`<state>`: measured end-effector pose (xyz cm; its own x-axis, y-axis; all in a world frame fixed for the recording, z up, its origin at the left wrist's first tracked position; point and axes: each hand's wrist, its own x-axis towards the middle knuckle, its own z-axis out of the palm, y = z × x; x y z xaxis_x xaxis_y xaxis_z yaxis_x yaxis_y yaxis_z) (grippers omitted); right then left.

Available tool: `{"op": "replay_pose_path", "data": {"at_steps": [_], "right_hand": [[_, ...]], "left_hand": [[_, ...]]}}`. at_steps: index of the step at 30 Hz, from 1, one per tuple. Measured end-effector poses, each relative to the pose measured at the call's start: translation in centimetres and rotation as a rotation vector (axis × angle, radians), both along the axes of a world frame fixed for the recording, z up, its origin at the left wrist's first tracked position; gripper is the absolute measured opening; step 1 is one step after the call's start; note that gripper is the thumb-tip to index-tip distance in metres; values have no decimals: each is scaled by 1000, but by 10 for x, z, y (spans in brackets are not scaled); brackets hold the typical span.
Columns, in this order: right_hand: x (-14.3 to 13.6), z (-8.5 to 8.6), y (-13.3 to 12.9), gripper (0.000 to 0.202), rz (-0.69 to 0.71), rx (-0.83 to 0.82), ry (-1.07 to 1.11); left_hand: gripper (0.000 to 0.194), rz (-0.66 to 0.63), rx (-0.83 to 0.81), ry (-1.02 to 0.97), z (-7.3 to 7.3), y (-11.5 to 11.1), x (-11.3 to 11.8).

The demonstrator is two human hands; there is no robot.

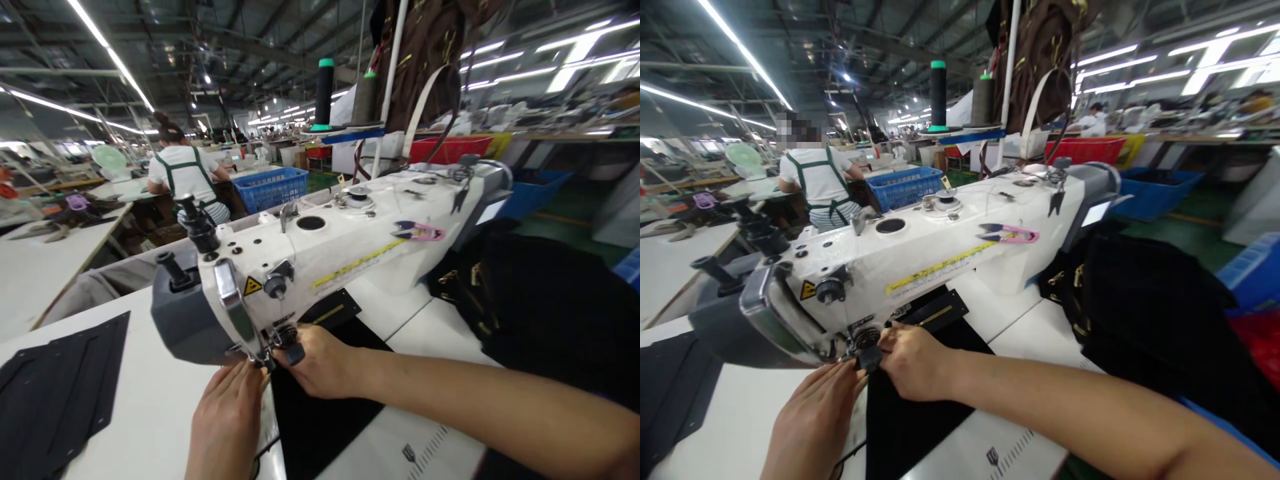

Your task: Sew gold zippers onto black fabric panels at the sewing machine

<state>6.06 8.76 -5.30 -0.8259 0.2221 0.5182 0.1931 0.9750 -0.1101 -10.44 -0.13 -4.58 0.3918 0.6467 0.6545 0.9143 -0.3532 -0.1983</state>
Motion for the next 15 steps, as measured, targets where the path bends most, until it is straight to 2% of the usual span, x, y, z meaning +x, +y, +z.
{"op": "replay_pose_path", "data": {"at_steps": [10,15], "right_hand": [[-3,-1,-1,12,-47,-35,36],[11,5,-23,24,-126,-124,-19]], "left_hand": [[25,11,4,13,-3,2,-6],[30,-33,-10,249,1,-19,-6]]}}
